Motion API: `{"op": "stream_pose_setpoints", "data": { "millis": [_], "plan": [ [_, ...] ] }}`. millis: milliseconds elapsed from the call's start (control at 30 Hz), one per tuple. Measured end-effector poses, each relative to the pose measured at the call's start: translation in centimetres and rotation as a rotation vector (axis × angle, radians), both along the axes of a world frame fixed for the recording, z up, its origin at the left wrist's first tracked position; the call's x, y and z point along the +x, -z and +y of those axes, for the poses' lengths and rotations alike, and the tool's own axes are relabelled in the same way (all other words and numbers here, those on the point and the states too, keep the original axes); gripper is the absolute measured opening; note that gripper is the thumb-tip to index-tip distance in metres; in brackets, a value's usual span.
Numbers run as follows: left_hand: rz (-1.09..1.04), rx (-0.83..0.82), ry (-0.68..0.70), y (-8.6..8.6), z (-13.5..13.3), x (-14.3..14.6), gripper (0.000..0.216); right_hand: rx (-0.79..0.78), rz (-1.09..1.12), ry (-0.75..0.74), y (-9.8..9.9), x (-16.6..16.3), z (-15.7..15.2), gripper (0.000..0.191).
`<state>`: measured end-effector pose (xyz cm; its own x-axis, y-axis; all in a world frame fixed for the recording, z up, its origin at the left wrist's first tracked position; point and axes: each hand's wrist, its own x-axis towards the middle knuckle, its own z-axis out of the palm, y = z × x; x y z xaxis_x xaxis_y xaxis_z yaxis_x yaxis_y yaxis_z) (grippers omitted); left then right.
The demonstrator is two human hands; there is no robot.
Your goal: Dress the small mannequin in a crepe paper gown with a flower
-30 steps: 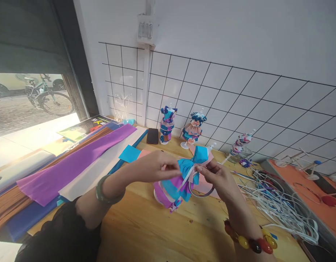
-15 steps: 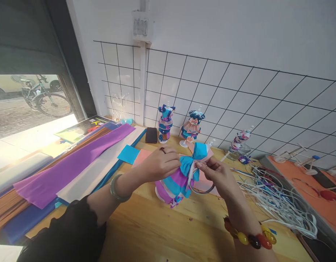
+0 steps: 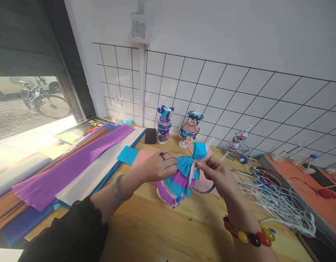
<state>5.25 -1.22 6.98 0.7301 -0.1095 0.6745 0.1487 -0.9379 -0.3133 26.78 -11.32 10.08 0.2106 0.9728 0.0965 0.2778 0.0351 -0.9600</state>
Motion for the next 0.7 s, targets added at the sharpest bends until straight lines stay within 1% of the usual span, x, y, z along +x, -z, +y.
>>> {"op": "stream_pose_setpoints", "data": {
  "millis": [100, 200, 267, 333, 400, 433, 500, 533, 633, 700],
  "plan": [
    [0.031, -0.018, 0.003, 0.2, 0.2, 0.0, 0.012, 0.011, 0.004, 0.007, 0.0, 0.2, 0.0, 0.032],
    [0.038, -0.084, 0.006, 0.1, 0.2, 0.1, 0.011, 0.010, -0.004, 0.017, -0.1, 0.6, -0.1, 0.032],
    [-0.031, -0.150, 0.039, -0.4, -0.1, 0.2, 0.009, 0.013, -0.014, 0.021, -0.2, 0.7, -0.2, 0.031],
    [-0.165, -0.238, 0.087, -1.0, -0.6, 0.3, 0.011, 0.021, -0.028, 0.023, -0.4, 0.5, -0.3, 0.030],
    [-0.267, -0.367, 0.115, -1.7, -1.1, 0.4, 0.015, 0.028, -0.045, 0.018, -0.5, 0.2, -0.4, 0.029],
    [-0.268, -0.435, 0.120, -1.9, -1.3, 0.5, 0.016, 0.027, -0.055, 0.014, -0.6, 0.0, -0.4, 0.029],
    [-0.183, -0.539, 0.107, -2.1, -1.5, 0.6, 0.015, 0.023, -0.079, 0.010, -0.6, -0.3, -0.4, 0.030],
    [-0.112, -0.562, 0.094, -2.0, -1.5, 0.6, 0.013, 0.020, -0.092, 0.009, -0.7, -0.4, -0.5, 0.030],
    [0.079, -0.548, 0.049, -1.7, -1.1, 0.6, 0.009, 0.022, -0.110, 0.032, -0.8, -0.4, -0.5, 0.029],
    [0.130, -0.536, 0.029, -1.6, -0.8, 0.5, 0.010, 0.024, -0.107, 0.055, -0.8, -0.3, -0.5, 0.028]
  ]
}}
